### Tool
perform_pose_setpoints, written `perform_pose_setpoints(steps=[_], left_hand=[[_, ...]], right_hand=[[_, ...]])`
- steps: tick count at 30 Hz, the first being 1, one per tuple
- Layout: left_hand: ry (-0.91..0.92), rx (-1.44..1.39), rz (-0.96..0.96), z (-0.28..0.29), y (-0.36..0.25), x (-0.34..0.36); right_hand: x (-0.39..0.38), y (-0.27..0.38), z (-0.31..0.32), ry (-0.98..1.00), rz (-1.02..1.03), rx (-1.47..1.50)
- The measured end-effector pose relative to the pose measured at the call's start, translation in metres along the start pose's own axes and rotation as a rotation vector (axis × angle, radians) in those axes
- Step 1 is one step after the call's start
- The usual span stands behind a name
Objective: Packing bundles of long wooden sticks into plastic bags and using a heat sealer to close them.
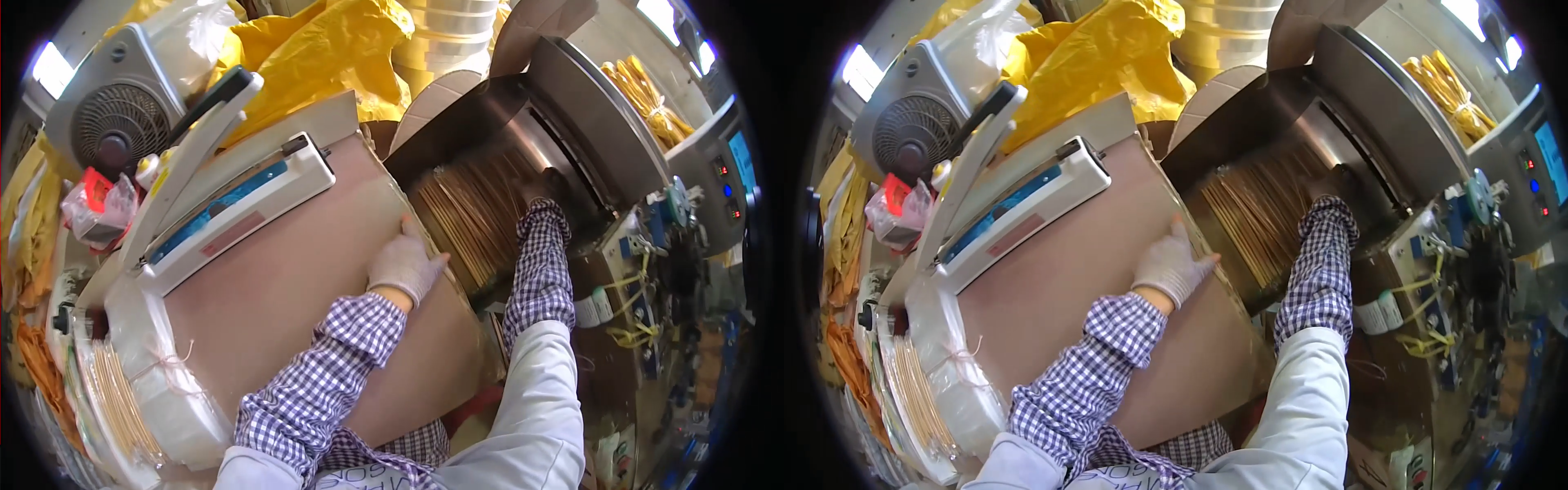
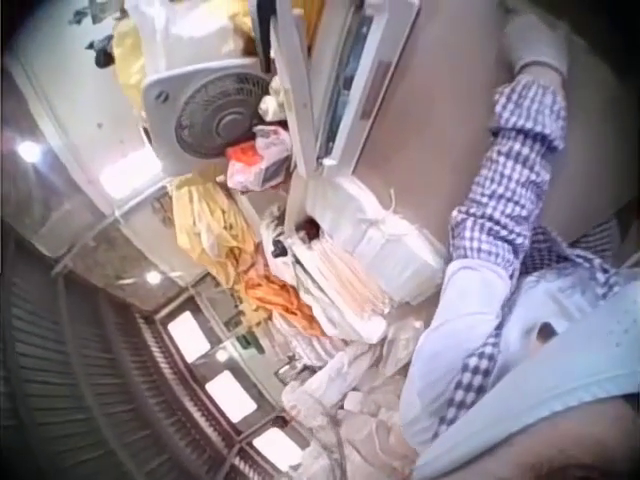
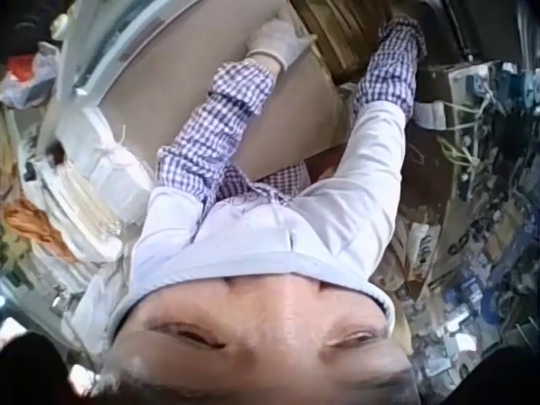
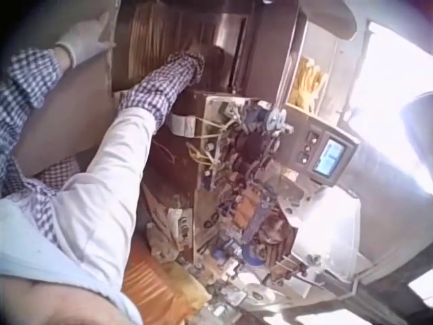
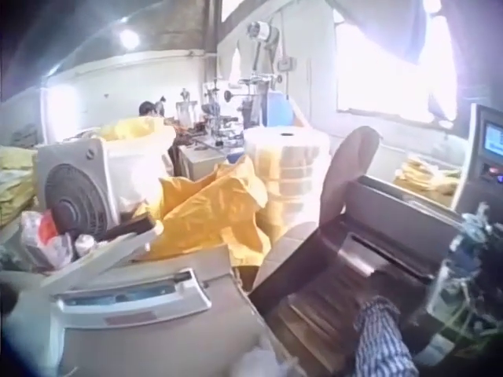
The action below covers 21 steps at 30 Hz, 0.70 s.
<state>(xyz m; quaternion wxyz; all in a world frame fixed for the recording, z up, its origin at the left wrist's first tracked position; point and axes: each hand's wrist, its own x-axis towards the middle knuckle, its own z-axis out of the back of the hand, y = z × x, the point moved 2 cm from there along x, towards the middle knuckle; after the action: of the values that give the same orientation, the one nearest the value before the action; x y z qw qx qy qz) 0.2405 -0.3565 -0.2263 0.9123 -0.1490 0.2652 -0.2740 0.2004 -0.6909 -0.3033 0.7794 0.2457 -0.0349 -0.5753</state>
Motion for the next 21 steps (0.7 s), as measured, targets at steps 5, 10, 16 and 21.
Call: perform_pose_setpoints(steps=[5,10,16,21], left_hand=[[-0.078,-0.034,0.237,0.046,0.014,0.052],[-0.156,-0.231,0.3,0.051,0.026,0.059],[-0.655,-1.359,-0.369,0.059,0.047,-0.005],[-0.241,-1.626,-0.192,0.074,0.115,-0.114]], right_hand=[[-0.032,0.057,-0.062,0.595,0.354,0.076],[-0.102,0.09,-0.065,1.079,0.364,0.483],[-0.223,0.14,-0.007,1.219,0.839,0.786],[-0.33,0.149,-0.017,1.038,0.766,0.828]])
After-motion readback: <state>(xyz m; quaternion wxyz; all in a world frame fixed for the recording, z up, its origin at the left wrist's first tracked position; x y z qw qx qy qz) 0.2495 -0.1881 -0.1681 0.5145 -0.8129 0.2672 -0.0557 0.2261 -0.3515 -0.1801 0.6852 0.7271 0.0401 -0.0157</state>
